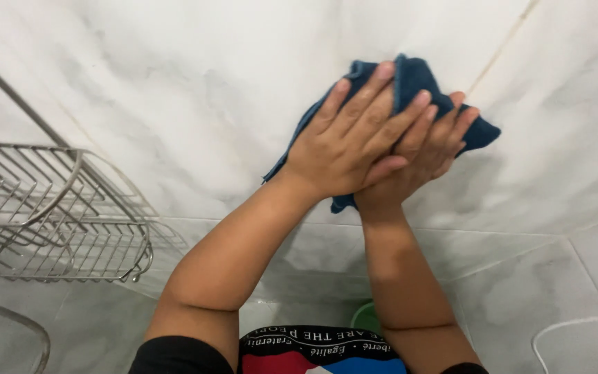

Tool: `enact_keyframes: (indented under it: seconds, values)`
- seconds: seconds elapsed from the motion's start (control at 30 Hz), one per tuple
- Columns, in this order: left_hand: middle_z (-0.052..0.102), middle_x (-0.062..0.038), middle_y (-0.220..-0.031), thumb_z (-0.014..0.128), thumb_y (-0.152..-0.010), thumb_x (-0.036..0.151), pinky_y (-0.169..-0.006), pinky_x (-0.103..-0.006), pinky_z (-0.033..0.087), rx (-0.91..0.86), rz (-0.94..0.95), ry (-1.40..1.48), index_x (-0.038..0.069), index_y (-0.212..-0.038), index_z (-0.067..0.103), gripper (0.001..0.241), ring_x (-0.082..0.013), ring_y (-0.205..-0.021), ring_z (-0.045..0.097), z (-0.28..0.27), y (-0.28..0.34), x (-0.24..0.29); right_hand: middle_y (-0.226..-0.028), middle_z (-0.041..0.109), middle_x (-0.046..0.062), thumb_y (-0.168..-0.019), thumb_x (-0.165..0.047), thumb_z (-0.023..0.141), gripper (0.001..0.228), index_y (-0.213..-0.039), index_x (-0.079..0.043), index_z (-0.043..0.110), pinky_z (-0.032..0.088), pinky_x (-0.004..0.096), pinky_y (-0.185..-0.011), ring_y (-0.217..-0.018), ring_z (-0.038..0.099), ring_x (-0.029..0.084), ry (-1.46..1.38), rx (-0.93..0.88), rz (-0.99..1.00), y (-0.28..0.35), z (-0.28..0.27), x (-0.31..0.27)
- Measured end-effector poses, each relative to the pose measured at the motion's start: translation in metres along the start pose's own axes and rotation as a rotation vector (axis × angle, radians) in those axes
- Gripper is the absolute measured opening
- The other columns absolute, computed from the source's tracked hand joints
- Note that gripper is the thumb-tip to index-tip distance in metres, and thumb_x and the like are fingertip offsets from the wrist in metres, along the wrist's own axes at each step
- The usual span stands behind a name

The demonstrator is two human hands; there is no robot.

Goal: The person wipes the white tiled bathroom wall with a blue cloth using both hands. They scrub the surface in circular and vertical motions, focusing on the grout lines and lower sections near the floor.

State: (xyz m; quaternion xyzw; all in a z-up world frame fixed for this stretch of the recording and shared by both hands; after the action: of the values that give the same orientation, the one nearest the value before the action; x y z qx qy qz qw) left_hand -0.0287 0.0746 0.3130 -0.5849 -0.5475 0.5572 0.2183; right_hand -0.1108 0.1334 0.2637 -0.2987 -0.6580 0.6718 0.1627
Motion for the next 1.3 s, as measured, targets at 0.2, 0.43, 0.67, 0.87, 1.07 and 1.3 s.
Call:
enact_keyframes:
  seconds: [0.2,0.43,0.67,0.87,1.07,1.3]
  values:
    - [0.045,-0.008,-0.160,0.033,-0.114,0.054,-0.126,-0.0468,0.003,-0.002,-0.139,-0.009,0.022,-0.157,0.042,0.055,-0.0282,-0.151,0.035,-0.021,0.049,-0.043,-0.170,0.022,0.011,-0.116,-0.042,0.018,0.052,-0.162,-0.019,0.021,0.003,0.051,-0.136,-0.163,0.013,0.034,-0.194,-0.078,-0.125,0.013,-0.005,-0.059]
    - [0.033,-0.013,-0.165,0.033,-0.110,0.057,-0.128,-0.0488,-0.001,-0.061,-0.310,-0.019,0.024,-0.160,0.035,0.059,-0.0313,-0.155,0.025,-0.029,0.131,-0.097,-0.168,0.027,0.012,-0.114,-0.046,0.024,0.054,-0.160,-0.020,0.029,-0.004,0.048,-0.132,-0.160,0.016,0.033,-0.230,-0.140,-0.277,0.041,0.009,-0.126]
    - [0.045,-0.024,-0.154,0.023,-0.107,0.052,-0.124,-0.0557,0.011,0.234,-0.335,-0.102,0.010,-0.154,0.049,0.068,-0.0455,-0.145,0.039,-0.048,0.210,-0.134,-0.154,0.051,0.008,-0.112,-0.047,0.024,0.050,-0.150,-0.030,0.053,0.013,0.049,-0.121,-0.144,0.044,0.038,-0.253,0.046,-0.464,0.076,0.008,-0.197]
    - [0.042,-0.035,-0.151,0.022,-0.105,0.044,-0.119,-0.0648,0.016,0.258,-0.441,-0.137,0.002,-0.152,0.048,0.068,-0.0555,-0.140,0.038,-0.035,0.259,-0.119,-0.155,0.052,0.001,-0.110,-0.047,0.024,0.049,-0.148,-0.037,0.053,0.015,0.047,-0.120,-0.145,0.044,0.030,-0.319,-0.010,-0.525,0.116,0.011,-0.201]
    - [0.035,-0.043,-0.151,0.025,-0.103,0.042,-0.116,-0.0689,0.016,0.218,-0.490,-0.103,0.001,-0.153,0.043,0.067,-0.0608,-0.139,0.035,0.018,0.276,-0.047,-0.152,0.055,-0.002,-0.108,-0.045,0.030,0.047,-0.147,-0.040,0.055,0.019,0.046,-0.120,-0.142,0.049,0.028,-0.265,-0.040,-0.561,0.161,0.022,-0.124]
    - [0.046,-0.030,-0.150,0.033,-0.100,0.043,-0.120,-0.0617,0.013,0.258,-0.407,-0.009,0.010,-0.148,0.054,0.063,-0.0512,-0.139,0.044,0.083,0.264,0.054,-0.152,0.055,0.005,-0.108,-0.043,0.031,0.049,-0.150,-0.032,0.053,0.017,0.050,-0.121,-0.143,0.046,0.035,-0.257,-0.042,-0.541,0.199,0.023,0.002]
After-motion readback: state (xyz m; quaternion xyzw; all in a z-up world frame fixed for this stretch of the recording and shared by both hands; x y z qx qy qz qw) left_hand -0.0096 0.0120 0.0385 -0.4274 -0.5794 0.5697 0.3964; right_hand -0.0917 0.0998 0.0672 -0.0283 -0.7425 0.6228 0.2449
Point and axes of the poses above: each hand's wrist, its own y-axis away from the middle knuckle, its own z-axis out of the palm, x = y × z, the point moved 3 cm from there along -y, towards the middle knuckle
